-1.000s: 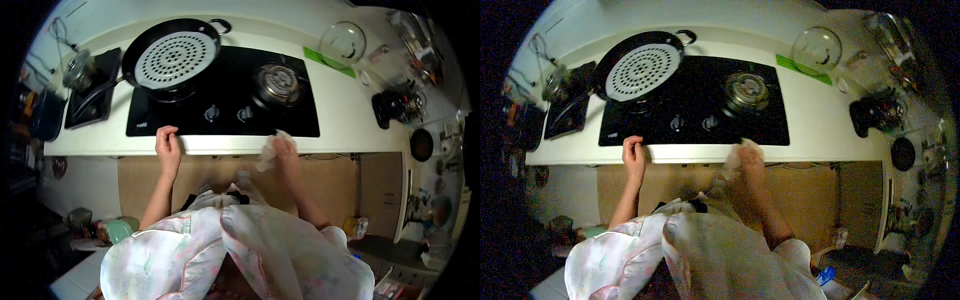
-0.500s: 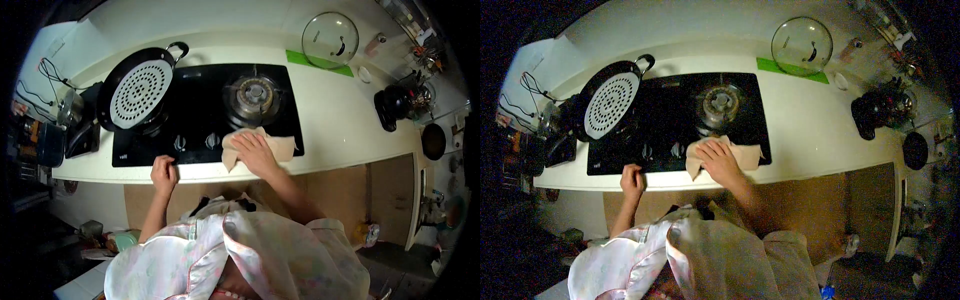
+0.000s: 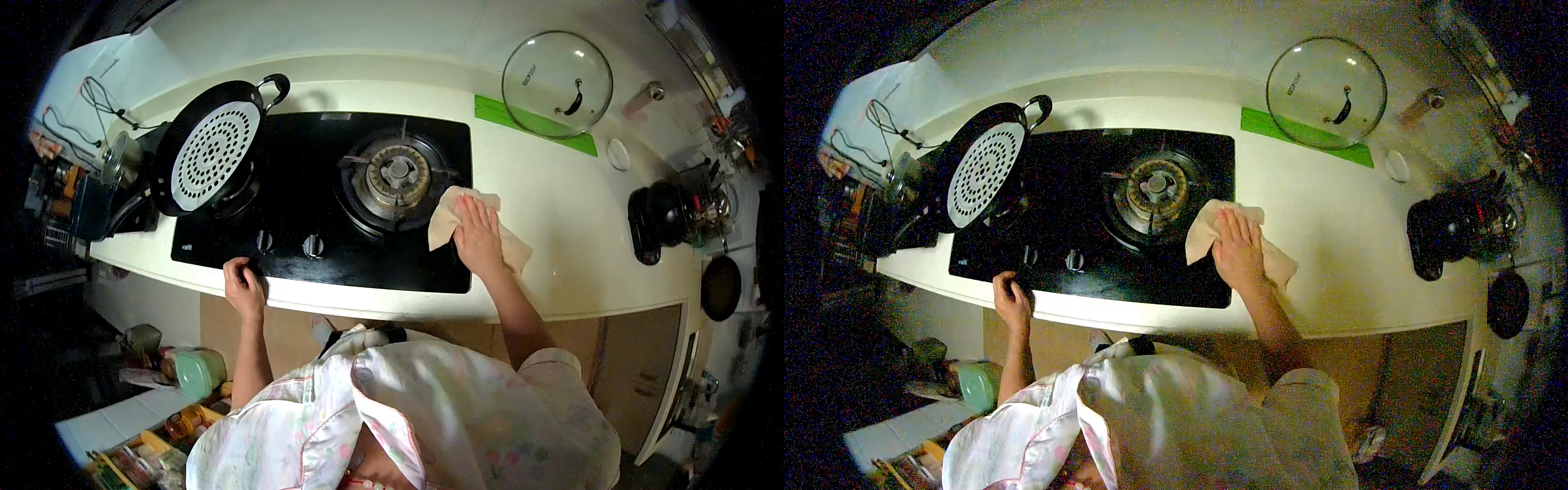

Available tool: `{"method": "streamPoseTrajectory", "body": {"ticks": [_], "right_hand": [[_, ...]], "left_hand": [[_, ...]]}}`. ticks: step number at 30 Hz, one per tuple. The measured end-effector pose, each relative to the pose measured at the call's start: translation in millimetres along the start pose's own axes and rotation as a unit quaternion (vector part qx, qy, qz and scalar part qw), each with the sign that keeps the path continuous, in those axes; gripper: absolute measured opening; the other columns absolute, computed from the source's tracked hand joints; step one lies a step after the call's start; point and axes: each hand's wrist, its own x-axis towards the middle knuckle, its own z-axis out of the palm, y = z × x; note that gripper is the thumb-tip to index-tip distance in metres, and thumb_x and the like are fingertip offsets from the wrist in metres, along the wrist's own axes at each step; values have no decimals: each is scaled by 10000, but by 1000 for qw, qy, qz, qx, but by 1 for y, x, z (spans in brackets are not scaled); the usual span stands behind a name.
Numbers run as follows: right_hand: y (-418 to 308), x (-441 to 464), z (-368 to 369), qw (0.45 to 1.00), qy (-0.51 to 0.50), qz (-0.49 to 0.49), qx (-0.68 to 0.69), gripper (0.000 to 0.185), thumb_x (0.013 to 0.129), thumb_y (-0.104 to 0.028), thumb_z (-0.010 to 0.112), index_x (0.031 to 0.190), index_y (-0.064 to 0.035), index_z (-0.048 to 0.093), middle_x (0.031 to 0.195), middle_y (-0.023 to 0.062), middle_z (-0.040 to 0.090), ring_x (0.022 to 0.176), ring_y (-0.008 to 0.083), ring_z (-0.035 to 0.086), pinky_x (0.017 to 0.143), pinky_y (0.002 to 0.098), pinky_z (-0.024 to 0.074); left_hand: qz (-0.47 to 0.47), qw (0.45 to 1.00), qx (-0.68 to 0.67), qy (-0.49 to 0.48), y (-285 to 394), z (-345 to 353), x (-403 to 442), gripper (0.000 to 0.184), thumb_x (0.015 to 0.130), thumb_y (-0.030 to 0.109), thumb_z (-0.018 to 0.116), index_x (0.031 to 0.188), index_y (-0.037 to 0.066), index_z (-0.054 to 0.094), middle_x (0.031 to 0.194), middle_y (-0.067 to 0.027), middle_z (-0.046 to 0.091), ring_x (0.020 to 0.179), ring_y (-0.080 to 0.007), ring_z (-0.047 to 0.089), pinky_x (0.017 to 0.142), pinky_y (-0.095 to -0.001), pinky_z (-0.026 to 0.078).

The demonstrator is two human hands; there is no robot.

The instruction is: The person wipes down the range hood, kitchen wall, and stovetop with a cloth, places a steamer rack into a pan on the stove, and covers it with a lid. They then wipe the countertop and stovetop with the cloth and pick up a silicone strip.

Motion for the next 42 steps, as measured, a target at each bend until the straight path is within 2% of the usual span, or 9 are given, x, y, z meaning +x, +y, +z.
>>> {"method": "streamPoseTrajectory", "body": {"ticks": [8, 14, 18, 24, 28, 29, 32, 37, 42], "right_hand": [[45, 80, 30, 996, 47, 48, -55, 539, 964, -240, 437, 1464, -42, 390, 1515, 141, 391, 1435, 359, 290, 1157, 557, 206], [-18, 5, 3, 1000, -15, 7, -2, 588, 990, -254, 435, 1452, 93, 322, 1581, 240, 217, 1467, 428, 177, 1179, 554, 170], [-77, -51, -19, 998, -60, -24, 16, 605, 923, -217, 546, 1394, 129, 389, 1538, 251, 308, 1451, 410, 235, 1179, 537, 161], [-97, -86, -35, 992, -103, -51, 55, 559, 928, -163, 555, 1460, -52, 423, 1546, 138, 359, 1444, 348, 288, 1176, 499, 202], [-73, -61, -24, 997, -64, 9, 44, 535, 948, -109, 512, 1466, -37, 398, 1537, 163, 366, 1446, 355, 284, 1166, 499, 226], [-57, -43, -14, 998, -36, 7, 44, 534, 948, -96, 507, 1465, -30, 393, 1535, 177, 362, 1444, 359, 287, 1163, 497, 234], [-2, -4, 23, 998, 37, 2, 45, 525, 949, -57, 487, 1461, -8, 385, 1526, 216, 357, 1437, 371, 299, 1159, 486, 254], [76, 83, 37, 986, 77, -73, 130, 491, 959, -2, 441, 1447, 12, 396, 1503, 243, 378, 1426, 375, 319, 1170, 442, 266], [98, 155, 13, 955, -74, -271, 99, 543, 938, -52, 485, 1474, -52, 395, 1530, 156, 377, 1451, 349, 282, 1193, 436, 211]], "left_hand": [[-5, 1000, -2, 1, -8, 3, -3, 140, 867, -46, 520, 968, 8, 601, 939, -122, 595, 840, -269, 602, 772, -322, 495], [-46, 999, -7, -8, -7, 3, -3, 140, 871, -34, 526, 967, 25, 609, 966, -107, 617, 858, -256, 620, 777, -319, 502], [-8, 999, 5, -31, -14, -1, -2, 182, 870, -22, 532, 1035, 17, 598, 989, -121, 611, 895, -269, 621, 818, -340, 498], [-123, 951, -280, -36, 45, -6, 8, 110, 996, 89, 540, 1047, 27, 615, 940, -41, 630, 852, -107, 586, 762, -242, 470], [-97, 740, -582, -323, 153, -38, 39, 146, 988, 136, 563, 973, 19, 650, 951, -64, 626, 850, -122, 599, 751, -261, 489], [-56, 556, -721, -410, 209, -59, 58, 160, 970, 143, 590, 982, -2, 657, 985, -88, 621, 881, -142, 598, 762, -277, 490], [9, 330, -785, -525, 283, -90, 85, 276, 928, 234, 655, 1037, -20, 642, 1018, -145, 627, 941, -266, 602, 830, -365, 473], [-9, 186, -912, -364, 383, -101, 59, 241, 947, 134, 639, 1096, -52, 601, 947, -123, 625, 837, -208, 600, 720, -332, 478], [93, 201, -933, -286, 408, -41, 72, 330, 899, 201, 734, 1028, -76, 612, 939, -121, 630, 823, -220, 602, 682, -322, 475]]}}
